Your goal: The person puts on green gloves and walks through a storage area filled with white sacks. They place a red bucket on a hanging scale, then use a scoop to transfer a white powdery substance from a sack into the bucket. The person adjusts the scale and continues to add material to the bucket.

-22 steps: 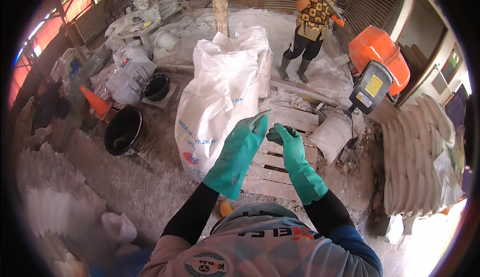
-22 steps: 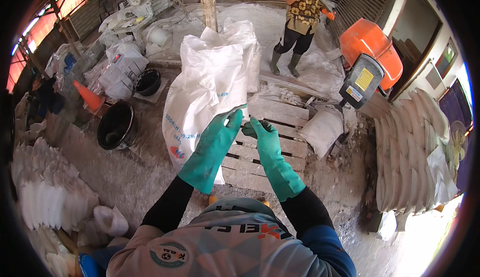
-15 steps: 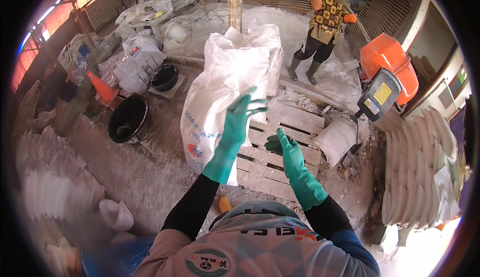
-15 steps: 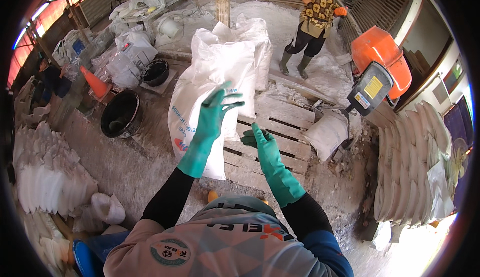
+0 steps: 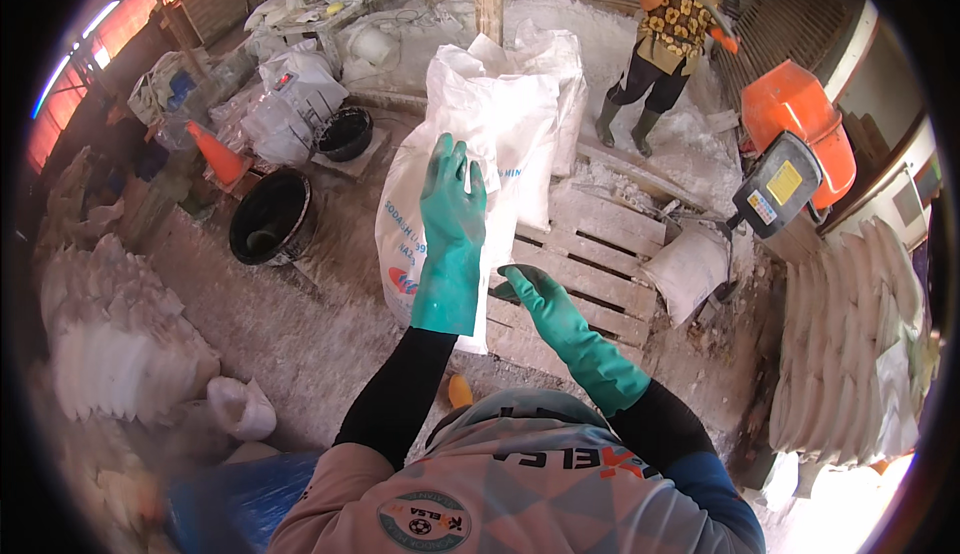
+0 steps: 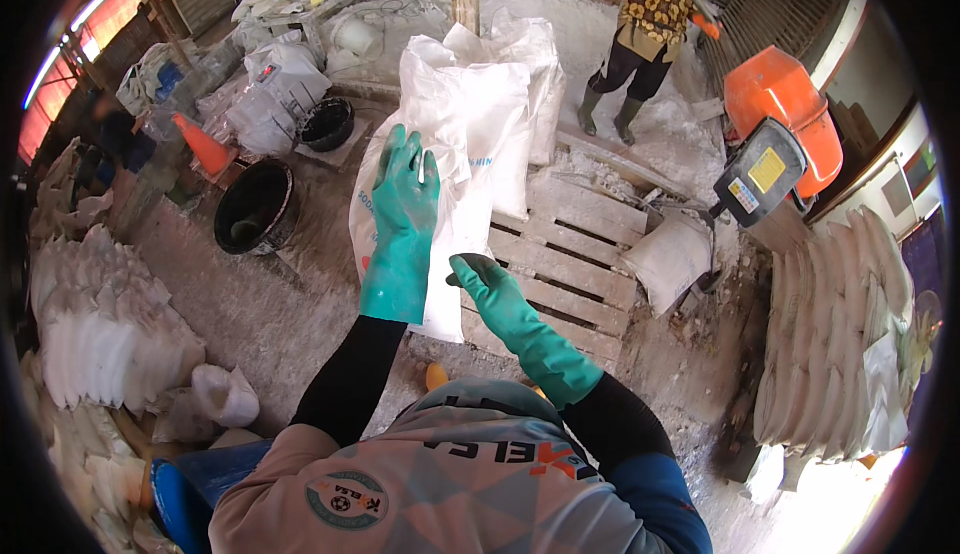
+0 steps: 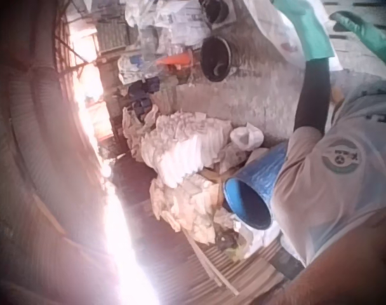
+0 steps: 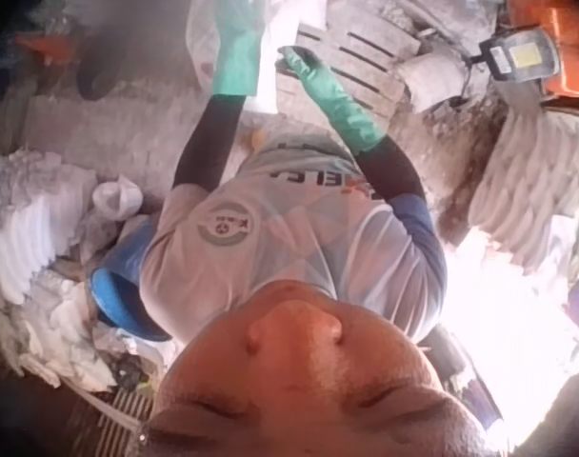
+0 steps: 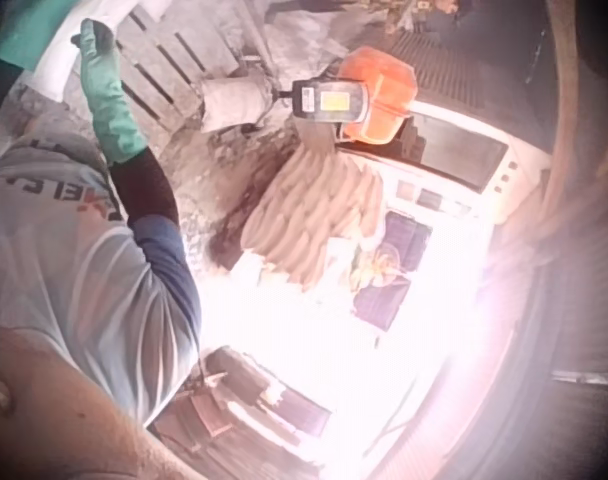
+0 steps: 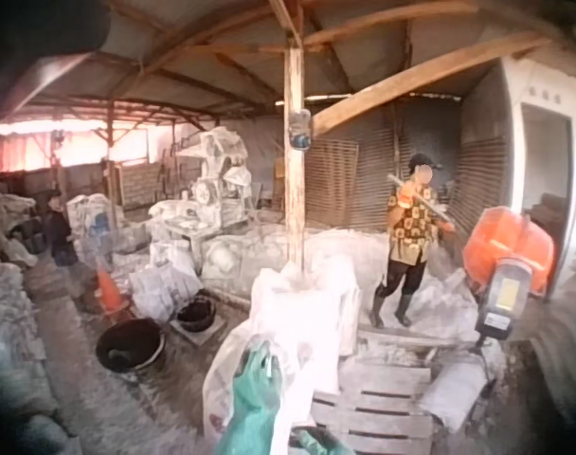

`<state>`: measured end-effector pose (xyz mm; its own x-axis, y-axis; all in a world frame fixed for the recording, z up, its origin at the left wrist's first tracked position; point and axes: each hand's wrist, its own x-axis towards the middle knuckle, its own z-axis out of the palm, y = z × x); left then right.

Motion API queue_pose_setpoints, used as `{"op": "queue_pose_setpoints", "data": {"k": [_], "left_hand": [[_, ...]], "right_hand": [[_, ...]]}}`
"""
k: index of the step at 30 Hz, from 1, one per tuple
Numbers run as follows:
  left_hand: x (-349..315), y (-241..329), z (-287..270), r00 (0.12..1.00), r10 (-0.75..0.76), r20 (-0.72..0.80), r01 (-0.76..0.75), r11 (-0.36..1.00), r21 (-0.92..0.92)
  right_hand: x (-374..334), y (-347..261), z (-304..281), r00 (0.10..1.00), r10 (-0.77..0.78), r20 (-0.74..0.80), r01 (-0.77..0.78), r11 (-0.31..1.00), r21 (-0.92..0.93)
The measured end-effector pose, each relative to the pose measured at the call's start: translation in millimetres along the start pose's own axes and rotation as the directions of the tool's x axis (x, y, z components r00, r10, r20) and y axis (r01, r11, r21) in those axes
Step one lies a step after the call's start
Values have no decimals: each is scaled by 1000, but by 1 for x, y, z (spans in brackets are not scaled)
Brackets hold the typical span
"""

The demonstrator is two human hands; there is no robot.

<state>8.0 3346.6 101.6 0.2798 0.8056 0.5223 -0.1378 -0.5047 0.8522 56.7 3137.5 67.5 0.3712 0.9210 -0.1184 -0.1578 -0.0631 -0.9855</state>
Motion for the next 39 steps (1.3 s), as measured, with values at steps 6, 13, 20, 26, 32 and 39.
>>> {"op": "queue_pose_setpoints", "data": {"k": [6, 13, 20, 26, 32, 39], "left_hand": [[1, 2, -5, 910, -406, 84, 271, 431, -860], [-4, 5, -13, 906, -419, 66, 277, 466, -840], [-55, -39, -39, 979, -180, 91, 183, 983, -17], [-147, -106, -88, 685, -520, 510, 158, 789, 593], [-158, -160, -62, 687, -580, 437, 122, 685, 718], [-119, -101, -42, 708, -411, 575, 429, 896, 112]], "right_hand": [[1, -7, 10, 995, 79, 68, -63, 977, -203], [4, -8, 21, 991, 112, 76, -95, 977, -193], [7, -3, 22, 991, 104, 84, -79, 962, -261], [3, -10, 22, 970, 194, 146, -132, 925, -356], [6, 1, 36, 979, 202, 36, -187, 950, -250], [23, 13, 34, 968, 252, 8, -249, 959, -132]]}}
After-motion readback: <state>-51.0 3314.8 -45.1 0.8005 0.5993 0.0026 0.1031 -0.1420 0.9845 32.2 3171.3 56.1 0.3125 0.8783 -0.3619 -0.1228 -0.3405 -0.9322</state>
